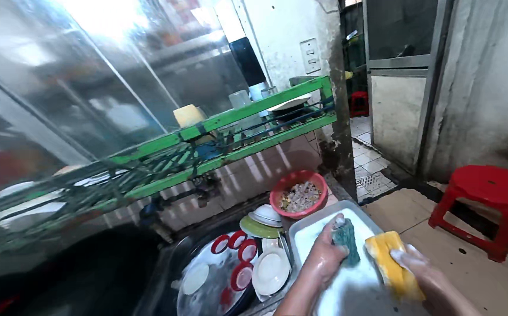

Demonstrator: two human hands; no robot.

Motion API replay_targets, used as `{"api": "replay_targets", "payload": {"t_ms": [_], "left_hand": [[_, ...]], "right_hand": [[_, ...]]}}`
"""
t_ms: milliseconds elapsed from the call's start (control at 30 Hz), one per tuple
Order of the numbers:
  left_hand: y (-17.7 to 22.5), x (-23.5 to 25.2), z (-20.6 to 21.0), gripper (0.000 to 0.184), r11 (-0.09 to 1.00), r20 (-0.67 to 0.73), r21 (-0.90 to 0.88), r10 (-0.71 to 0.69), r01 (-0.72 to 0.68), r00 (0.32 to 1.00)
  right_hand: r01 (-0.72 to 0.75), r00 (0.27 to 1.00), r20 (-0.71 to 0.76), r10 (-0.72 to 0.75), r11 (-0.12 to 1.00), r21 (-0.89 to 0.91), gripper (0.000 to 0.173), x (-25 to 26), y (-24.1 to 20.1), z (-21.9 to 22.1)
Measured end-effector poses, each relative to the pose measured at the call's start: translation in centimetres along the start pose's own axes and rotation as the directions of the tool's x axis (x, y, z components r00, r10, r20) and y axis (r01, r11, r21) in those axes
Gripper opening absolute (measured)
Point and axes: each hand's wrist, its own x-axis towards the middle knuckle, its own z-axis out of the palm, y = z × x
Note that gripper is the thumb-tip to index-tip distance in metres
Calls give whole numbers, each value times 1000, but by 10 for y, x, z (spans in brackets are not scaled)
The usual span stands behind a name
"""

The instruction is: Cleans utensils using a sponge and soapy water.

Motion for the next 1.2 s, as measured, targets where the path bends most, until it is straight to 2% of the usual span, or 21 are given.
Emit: {"api": "replay_targets", "payload": {"t_ms": [67,100,167,200,233,267,333,367,433,467,500,567,633,667,733,800,900,1000,1100,1133,1200], "left_hand": [[10,-10,1,62,942,2,256,223,-216,975],[7,-12,5,51,846,64,374,386,-381,920],[-11,-9,13,37,556,309,487,611,-674,728],[-23,-7,15,33,428,415,481,657,-765,629],[-32,-7,15,35,360,474,466,670,-808,572],[-35,-9,13,40,364,487,448,666,-817,564],[-33,-16,8,41,518,351,373,690,-770,634],[-29,-19,7,38,625,220,347,670,-699,709],[-20,-20,9,44,845,-65,291,486,-449,872],[-18,-17,12,49,898,-147,294,382,-328,912],[-20,-13,17,54,915,-192,310,328,-260,925],[-32,-9,29,55,886,-248,370,384,-279,890],[-39,-12,41,49,823,-292,444,507,-354,811],[-39,-15,45,47,814,-301,449,525,-367,796],[-34,-17,47,44,853,-332,378,488,-361,807],[-25,-14,39,43,911,-355,216,408,-351,841],[-13,-7,28,43,934,-343,120,357,-336,869],[-22,0,35,39,863,-285,284,492,-417,823],[-50,13,35,41,665,-254,587,693,-462,675],[-55,16,34,45,665,-270,601,691,-443,671],[-60,18,34,54,767,-302,470,605,-437,737]], "right_hand": [[-22,995,101,18,999,40,39,5,10,3],[-3,984,176,-16,994,110,35,8,18,7],[9,945,307,-115,945,327,36,13,26,19],[-44,942,316,-108,898,438,40,17,26,26],[-75,956,283,-78,868,491,44,18,21,33],[-75,971,234,-53,860,505,47,20,16,36],[-37,990,140,-32,885,464,46,21,6,36],[-9,994,103,-40,902,431,45,20,3,36],[90,990,69,-121,934,345,45,17,1,41],[166,980,62,-189,949,269,46,14,1,46],[230,969,49,-242,958,173,48,10,-2,52],[260,966,-19,-260,965,25,52,3,-8,67],[249,965,-76,-251,968,-44,54,2,-10,75],[257,960,-95,-262,964,-63,54,3,-9,74],[281,951,-111,-287,957,-68,53,5,-7,71],[301,948,-101,-301,954,-13,51,4,-5,68],[240,969,-79,-234,967,86,51,10,3,64],[219,974,-85,-207,962,163,43,13,6,69],[310,949,17,-316,938,155,51,11,11,70],[296,950,59,-306,945,141,53,10,10,71],[216,968,103,-230,968,131,56,9,6,78]]}}
